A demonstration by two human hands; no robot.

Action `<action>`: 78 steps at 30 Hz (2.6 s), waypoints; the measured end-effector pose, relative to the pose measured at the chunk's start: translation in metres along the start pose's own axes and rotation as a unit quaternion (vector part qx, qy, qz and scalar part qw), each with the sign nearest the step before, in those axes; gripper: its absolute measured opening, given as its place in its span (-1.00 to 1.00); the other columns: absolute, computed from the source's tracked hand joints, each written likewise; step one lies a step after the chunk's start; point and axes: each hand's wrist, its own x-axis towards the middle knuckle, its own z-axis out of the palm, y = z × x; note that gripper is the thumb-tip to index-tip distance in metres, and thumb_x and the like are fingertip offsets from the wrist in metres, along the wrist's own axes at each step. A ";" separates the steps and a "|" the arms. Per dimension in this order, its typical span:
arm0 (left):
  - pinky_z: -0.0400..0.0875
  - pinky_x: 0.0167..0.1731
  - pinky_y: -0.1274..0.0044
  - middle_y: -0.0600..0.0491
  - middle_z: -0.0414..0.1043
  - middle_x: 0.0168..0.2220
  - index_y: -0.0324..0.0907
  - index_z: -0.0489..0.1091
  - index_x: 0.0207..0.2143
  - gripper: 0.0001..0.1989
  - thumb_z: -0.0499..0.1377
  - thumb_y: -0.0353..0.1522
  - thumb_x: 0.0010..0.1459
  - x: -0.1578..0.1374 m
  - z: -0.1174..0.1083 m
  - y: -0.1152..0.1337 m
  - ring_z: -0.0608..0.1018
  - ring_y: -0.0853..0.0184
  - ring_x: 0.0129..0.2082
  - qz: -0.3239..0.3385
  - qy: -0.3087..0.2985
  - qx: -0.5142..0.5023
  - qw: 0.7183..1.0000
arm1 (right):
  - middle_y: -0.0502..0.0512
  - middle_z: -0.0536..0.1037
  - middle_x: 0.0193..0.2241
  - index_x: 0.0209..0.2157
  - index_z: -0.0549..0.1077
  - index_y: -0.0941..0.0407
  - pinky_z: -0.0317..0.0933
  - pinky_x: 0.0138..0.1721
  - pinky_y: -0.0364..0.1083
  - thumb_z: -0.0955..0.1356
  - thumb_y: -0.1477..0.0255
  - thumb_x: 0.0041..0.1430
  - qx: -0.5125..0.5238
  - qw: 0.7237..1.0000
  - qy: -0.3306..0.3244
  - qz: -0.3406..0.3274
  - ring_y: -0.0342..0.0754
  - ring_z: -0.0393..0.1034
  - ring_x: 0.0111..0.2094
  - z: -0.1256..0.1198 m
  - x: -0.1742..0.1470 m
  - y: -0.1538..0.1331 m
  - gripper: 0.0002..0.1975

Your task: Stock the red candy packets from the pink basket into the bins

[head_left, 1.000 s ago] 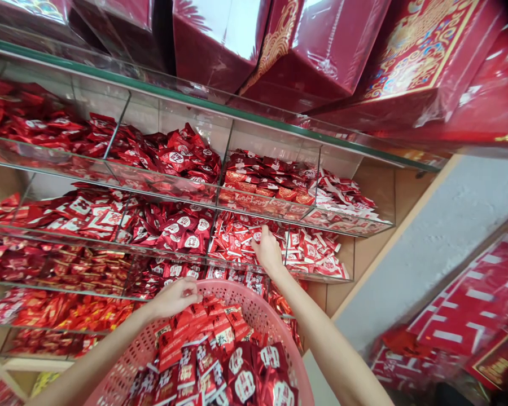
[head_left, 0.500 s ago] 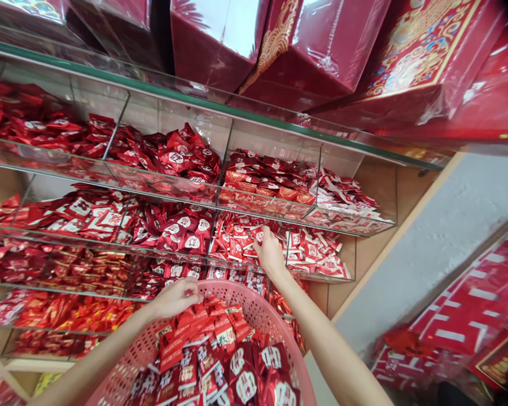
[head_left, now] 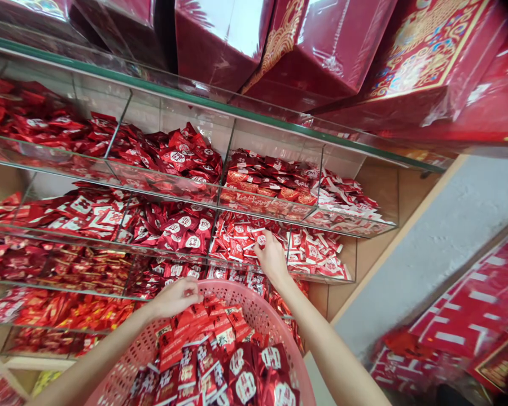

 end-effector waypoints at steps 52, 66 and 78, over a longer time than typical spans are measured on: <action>0.27 -0.37 0.61 0.06 0.38 -0.34 -0.25 0.46 -0.45 -0.67 0.13 -0.14 0.02 0.000 -0.011 0.005 0.37 0.42 -0.41 0.026 -0.062 -0.185 0.980 | 0.21 0.38 -0.02 0.19 -0.02 0.07 0.24 -0.13 0.03 0.29 0.38 0.08 0.189 0.933 -0.275 -0.137 0.07 0.35 -0.11 0.031 -0.103 -0.050 -0.34; 0.26 -0.34 0.61 0.08 0.38 -0.40 -0.24 0.45 -0.48 -0.66 0.12 -0.13 0.02 0.000 -0.010 0.003 0.37 0.41 -0.40 0.011 -0.050 -0.162 0.985 | -0.12 0.27 -0.73 -0.60 0.34 0.13 0.04 -0.60 -0.22 0.24 0.34 0.07 0.389 0.876 -0.280 0.044 -0.22 0.15 -0.69 0.057 -0.098 -0.029 -0.76; 0.26 -0.23 0.56 0.06 0.43 -0.41 -0.24 0.45 -0.53 -0.73 0.16 -0.20 -0.01 0.001 -0.011 0.005 0.42 0.35 -0.32 0.009 -0.035 -0.195 0.980 | -0.11 0.25 -0.75 -0.58 0.36 0.13 -0.03 -0.67 -0.22 0.27 0.32 0.02 0.449 0.847 -0.254 0.129 -0.23 0.12 -0.73 0.053 -0.100 -0.027 -0.79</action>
